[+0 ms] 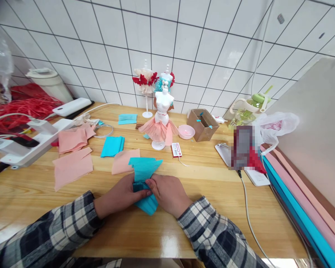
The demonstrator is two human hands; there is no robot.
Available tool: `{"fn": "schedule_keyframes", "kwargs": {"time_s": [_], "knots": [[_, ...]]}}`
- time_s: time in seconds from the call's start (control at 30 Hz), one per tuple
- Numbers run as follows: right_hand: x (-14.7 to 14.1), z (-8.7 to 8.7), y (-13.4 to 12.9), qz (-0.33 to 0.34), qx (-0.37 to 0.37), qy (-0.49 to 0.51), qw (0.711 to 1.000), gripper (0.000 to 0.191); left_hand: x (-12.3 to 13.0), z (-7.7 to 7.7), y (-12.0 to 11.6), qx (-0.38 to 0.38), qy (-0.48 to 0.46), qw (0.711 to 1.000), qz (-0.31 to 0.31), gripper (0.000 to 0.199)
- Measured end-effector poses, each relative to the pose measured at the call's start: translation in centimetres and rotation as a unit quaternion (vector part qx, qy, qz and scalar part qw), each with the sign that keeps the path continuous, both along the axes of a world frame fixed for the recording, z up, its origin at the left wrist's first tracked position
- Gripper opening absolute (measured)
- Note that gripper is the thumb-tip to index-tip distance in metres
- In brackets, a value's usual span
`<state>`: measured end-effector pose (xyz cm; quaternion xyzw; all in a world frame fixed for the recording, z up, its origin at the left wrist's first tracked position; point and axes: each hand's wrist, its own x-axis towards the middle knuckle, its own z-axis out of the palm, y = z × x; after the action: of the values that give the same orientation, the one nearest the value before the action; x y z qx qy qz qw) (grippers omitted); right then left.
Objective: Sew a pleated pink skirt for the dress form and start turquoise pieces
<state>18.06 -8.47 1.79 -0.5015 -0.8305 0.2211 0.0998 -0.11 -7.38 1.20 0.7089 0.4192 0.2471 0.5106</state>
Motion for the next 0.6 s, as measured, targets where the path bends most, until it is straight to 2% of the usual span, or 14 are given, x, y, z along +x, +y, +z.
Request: {"fn": "schedule_keyframes", "kwargs": {"time_s": [0.23, 0.43, 0.6], "knots": [[0.09, 0.21, -0.14, 0.003, -0.002, 0.027, 1.000, 0.046, -0.03, 0.03, -0.03, 0.004, -0.005, 1.000, -0.004, 0.039], [0.24, 0.38, 0.05, -0.006, -0.019, 0.011, 1.000, 0.049, -0.23, 0.18, -0.07, 0.000, 0.019, 1.000, 0.020, 0.049], [-0.06, 0.22, 0.10, -0.005, 0.001, -0.001, 1.000, 0.051, -0.04, 0.13, -0.02, 0.001, 0.008, 1.000, -0.005, 0.045]]}}
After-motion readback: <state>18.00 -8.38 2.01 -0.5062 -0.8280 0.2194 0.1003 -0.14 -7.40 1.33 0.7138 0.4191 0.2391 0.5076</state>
